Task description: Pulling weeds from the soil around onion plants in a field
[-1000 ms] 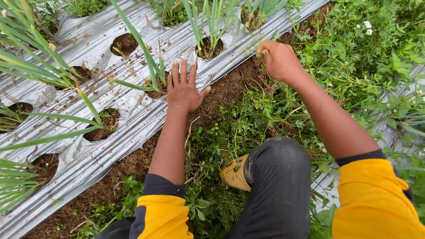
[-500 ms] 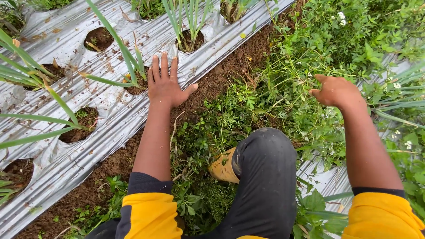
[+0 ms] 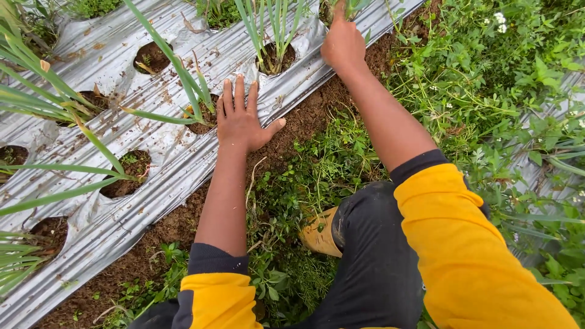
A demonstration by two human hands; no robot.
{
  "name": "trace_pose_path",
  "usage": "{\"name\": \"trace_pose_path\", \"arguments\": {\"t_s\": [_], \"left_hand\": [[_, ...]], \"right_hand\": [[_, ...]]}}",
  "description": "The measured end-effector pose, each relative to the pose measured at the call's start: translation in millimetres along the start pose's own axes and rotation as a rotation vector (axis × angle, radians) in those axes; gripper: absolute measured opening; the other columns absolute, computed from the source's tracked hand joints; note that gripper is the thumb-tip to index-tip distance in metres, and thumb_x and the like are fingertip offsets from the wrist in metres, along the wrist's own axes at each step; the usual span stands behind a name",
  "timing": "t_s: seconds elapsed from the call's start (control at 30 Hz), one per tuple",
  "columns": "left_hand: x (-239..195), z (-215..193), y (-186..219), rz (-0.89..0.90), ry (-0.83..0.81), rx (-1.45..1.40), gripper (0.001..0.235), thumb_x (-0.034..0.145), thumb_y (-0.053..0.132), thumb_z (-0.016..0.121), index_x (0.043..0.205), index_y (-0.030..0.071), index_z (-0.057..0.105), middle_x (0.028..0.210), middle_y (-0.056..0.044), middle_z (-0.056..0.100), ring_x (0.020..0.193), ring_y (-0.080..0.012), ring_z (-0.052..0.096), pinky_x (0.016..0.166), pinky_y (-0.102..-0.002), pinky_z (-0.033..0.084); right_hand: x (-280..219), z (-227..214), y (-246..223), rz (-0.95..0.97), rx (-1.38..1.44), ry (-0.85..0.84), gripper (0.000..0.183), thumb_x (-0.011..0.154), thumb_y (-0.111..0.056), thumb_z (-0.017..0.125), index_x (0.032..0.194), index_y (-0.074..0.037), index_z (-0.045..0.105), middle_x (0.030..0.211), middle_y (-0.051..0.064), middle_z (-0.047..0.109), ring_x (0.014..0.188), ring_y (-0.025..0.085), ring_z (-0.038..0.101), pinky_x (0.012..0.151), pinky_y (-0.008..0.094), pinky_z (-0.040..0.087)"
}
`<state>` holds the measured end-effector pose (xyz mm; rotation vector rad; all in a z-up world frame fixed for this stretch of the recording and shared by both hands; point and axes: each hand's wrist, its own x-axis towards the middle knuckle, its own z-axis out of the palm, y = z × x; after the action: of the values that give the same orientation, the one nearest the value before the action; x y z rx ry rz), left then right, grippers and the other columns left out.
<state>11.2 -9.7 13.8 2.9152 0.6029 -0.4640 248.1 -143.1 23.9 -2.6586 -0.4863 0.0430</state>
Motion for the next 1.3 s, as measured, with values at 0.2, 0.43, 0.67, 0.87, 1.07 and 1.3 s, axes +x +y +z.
{"name": "trace_pose_path", "arguments": {"t_s": [0.2, 0.43, 0.67, 0.87, 1.07, 1.3], "left_hand": [[-2, -5, -2, 0.007, -0.032, 0.025, 0.115, 0.081, 0.094, 0.014, 0.165, 0.023, -0.020, 0.166, -0.008, -0.032, 0.150, -0.0327, -0.031, 0.126, -0.054, -0.008], [-4, -7, -3, 0.007, -0.047, 0.026, 0.114, 0.082, 0.094, 0.015, 0.165, 0.023, -0.019, 0.167, -0.008, -0.032, 0.150, -0.0316, -0.032, 0.126, -0.053, -0.010], [2, 2, -6, 0.014, -0.023, 0.020, 0.118, 0.078, 0.096, 0.012, 0.165, 0.024, -0.020, 0.166, -0.007, -0.034, 0.149, -0.0318, -0.033, 0.125, -0.054, -0.012], [6, 7, -6, 0.018, 0.002, 0.032, 0.120, 0.076, 0.097, 0.011, 0.165, 0.023, -0.018, 0.166, -0.008, -0.033, 0.149, -0.0327, -0.033, 0.124, -0.053, -0.013], [6, 8, -7, 0.023, 0.006, 0.025, 0.120, 0.076, 0.098, 0.011, 0.165, 0.023, -0.019, 0.166, -0.008, -0.033, 0.149, -0.0331, -0.033, 0.124, -0.053, -0.013], [3, 4, -7, 0.028, 0.004, 0.013, 0.118, 0.078, 0.096, 0.014, 0.165, 0.024, -0.020, 0.167, -0.008, -0.031, 0.149, -0.0332, -0.032, 0.125, -0.054, -0.010]], "right_hand": [[75, 44, 45, -0.109, -0.193, 0.212, 0.020, 0.076, 0.017, 0.058, 0.083, -0.002, 0.061, 0.088, 0.019, 0.063, 0.074, 0.040, 0.067, 0.056, 0.054, 0.055], [66, 51, 56, -0.191, 0.003, 0.335, 0.037, 0.084, 0.022, 0.040, 0.092, 0.002, 0.069, 0.066, 0.007, 0.064, 0.051, 0.016, 0.062, 0.038, 0.027, 0.050], [38, 58, 48, -0.458, 0.191, 0.489, 0.018, 0.098, -0.007, 0.059, 0.096, -0.009, 0.077, 0.065, 0.003, 0.071, 0.047, 0.013, 0.062, 0.034, 0.027, 0.047], [41, 48, 6, -0.119, 0.198, 0.228, 0.017, 0.100, -0.014, 0.062, 0.114, -0.006, 0.067, 0.077, 0.004, 0.070, 0.056, 0.014, 0.064, 0.045, 0.031, 0.056], [65, 59, 1, 0.043, 0.172, 0.236, 0.024, 0.097, -0.019, 0.067, 0.117, -0.005, 0.066, 0.099, 0.014, 0.075, 0.090, 0.036, 0.074, 0.073, 0.051, 0.062], [75, 74, 6, 0.121, 0.260, 0.277, 0.038, 0.094, 0.007, 0.041, 0.071, -0.016, 0.062, 0.063, 0.000, 0.060, 0.054, 0.014, 0.059, 0.045, 0.031, 0.051]]}}
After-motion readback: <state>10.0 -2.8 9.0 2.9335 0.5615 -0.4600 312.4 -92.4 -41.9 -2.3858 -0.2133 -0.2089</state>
